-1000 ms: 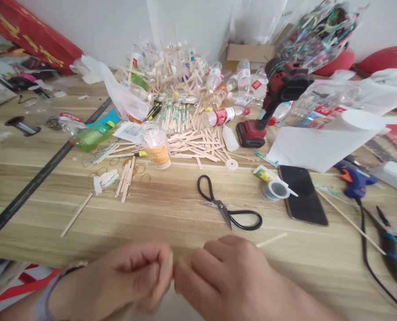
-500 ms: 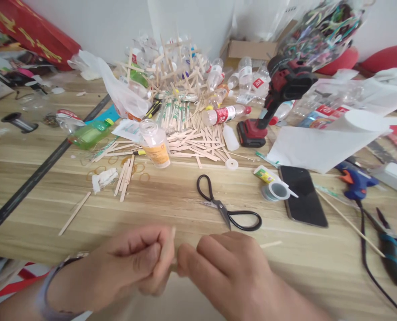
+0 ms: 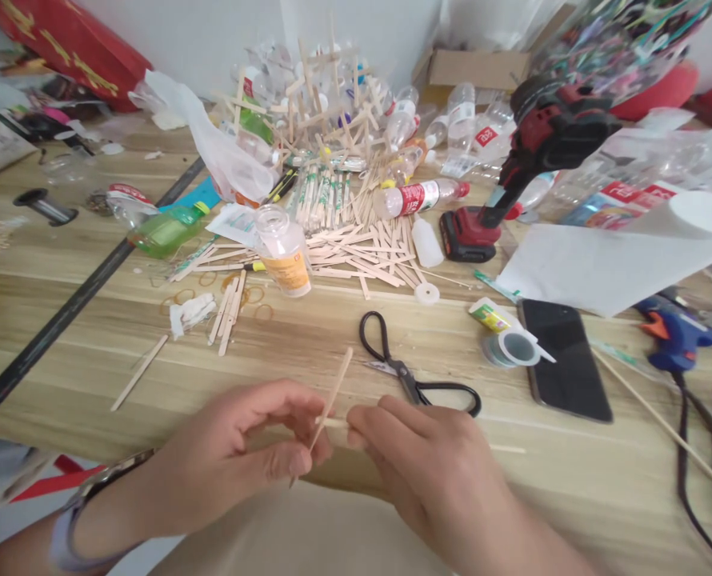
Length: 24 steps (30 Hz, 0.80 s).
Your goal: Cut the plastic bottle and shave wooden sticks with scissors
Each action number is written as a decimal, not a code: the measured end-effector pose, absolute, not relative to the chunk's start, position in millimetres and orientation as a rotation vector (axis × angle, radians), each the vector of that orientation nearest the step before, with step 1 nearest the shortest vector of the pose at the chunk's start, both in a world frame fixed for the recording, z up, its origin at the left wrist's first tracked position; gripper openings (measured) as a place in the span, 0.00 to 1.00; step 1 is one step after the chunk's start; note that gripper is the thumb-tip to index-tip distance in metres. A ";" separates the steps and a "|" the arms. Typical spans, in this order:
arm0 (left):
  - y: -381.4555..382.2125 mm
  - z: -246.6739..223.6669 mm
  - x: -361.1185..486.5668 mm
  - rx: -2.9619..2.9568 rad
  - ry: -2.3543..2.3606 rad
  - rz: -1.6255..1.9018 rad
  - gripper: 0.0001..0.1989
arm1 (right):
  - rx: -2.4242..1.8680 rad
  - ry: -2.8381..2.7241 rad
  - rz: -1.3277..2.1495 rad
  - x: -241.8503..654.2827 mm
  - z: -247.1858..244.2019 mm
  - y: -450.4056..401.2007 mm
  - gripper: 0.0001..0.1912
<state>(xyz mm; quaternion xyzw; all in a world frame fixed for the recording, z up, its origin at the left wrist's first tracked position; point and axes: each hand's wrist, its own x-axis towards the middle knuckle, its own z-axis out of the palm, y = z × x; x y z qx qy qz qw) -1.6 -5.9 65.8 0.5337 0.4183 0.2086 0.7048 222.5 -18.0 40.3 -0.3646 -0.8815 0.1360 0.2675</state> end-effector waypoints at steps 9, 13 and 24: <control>-5.7 57.6 11.0 1.064 0.965 0.477 0.13 | -1.036 -2.403 -0.134 217.4 38.1 -13.3 0.10; -0.2 47.9 16.3 0.896 0.845 0.569 0.16 | -0.998 -2.419 -0.256 215.8 34.6 -9.6 0.13; -3.3 39.6 21.6 1.019 0.794 0.729 0.24 | -1.163 -2.247 0.065 214.5 36.2 -4.4 0.16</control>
